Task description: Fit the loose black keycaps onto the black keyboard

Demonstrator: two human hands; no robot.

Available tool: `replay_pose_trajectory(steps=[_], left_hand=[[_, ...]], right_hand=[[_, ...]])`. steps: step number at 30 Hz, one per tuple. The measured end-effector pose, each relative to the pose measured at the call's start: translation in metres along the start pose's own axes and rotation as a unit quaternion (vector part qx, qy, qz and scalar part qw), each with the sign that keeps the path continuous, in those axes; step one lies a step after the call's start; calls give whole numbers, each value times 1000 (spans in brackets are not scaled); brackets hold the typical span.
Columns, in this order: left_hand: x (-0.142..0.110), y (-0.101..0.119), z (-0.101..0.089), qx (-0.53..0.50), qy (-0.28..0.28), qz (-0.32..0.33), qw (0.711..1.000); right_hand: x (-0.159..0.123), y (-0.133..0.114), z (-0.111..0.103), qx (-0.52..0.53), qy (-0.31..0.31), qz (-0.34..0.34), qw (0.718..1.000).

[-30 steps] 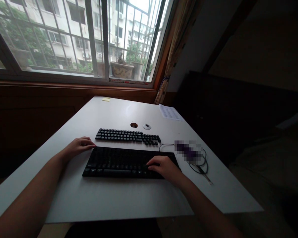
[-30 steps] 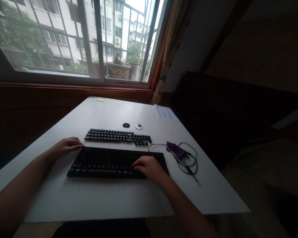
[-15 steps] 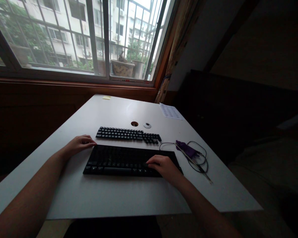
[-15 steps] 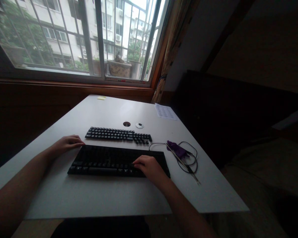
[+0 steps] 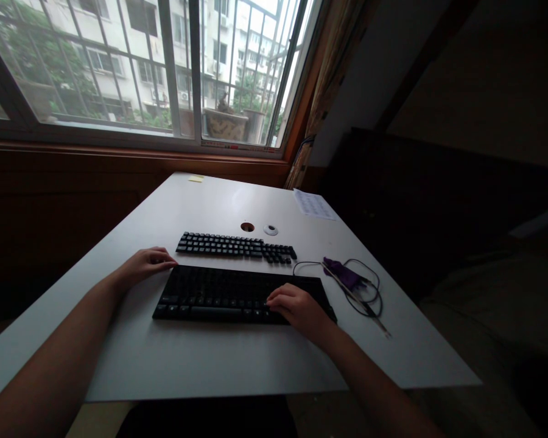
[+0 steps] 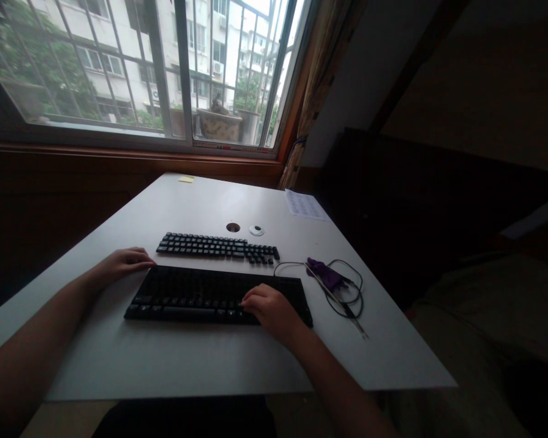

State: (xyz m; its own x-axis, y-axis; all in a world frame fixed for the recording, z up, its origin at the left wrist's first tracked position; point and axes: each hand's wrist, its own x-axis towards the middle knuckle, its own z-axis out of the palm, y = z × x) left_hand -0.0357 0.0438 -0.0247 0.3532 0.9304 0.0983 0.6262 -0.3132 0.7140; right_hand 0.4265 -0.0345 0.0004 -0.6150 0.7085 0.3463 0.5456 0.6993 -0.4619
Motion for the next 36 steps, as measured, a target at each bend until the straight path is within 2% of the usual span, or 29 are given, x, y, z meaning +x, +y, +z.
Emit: replay_pose_trajectory(steps=[4, 8, 12, 17, 28, 33, 36], left_hand=[[-1, 4, 0, 4, 4, -2, 1000], [-1, 5, -1, 10, 8, -1, 1000], [-1, 3, -1, 12, 4, -4, 1000], [-1, 3, -2, 18, 6, -7, 1000], [-1, 2, -2, 16, 5, -4, 1000], [-1, 0, -2, 10, -1, -5, 1000], [-1, -1, -2, 9, -4, -5, 1000]], right_hand=[[-3, -4, -2, -4, -2, -10, 1000], [-14, -10, -1, -27, 25, -31, 999], [-30, -18, 7, -72, 56, -41, 995], [-43, -28, 20, -108, 44, -51, 992], [-47, -27, 26, -102, 24, -22, 994], [-51, -27, 27, -113, 65, -13, 991], [-50, -28, 26, -117, 61, -2, 991]])
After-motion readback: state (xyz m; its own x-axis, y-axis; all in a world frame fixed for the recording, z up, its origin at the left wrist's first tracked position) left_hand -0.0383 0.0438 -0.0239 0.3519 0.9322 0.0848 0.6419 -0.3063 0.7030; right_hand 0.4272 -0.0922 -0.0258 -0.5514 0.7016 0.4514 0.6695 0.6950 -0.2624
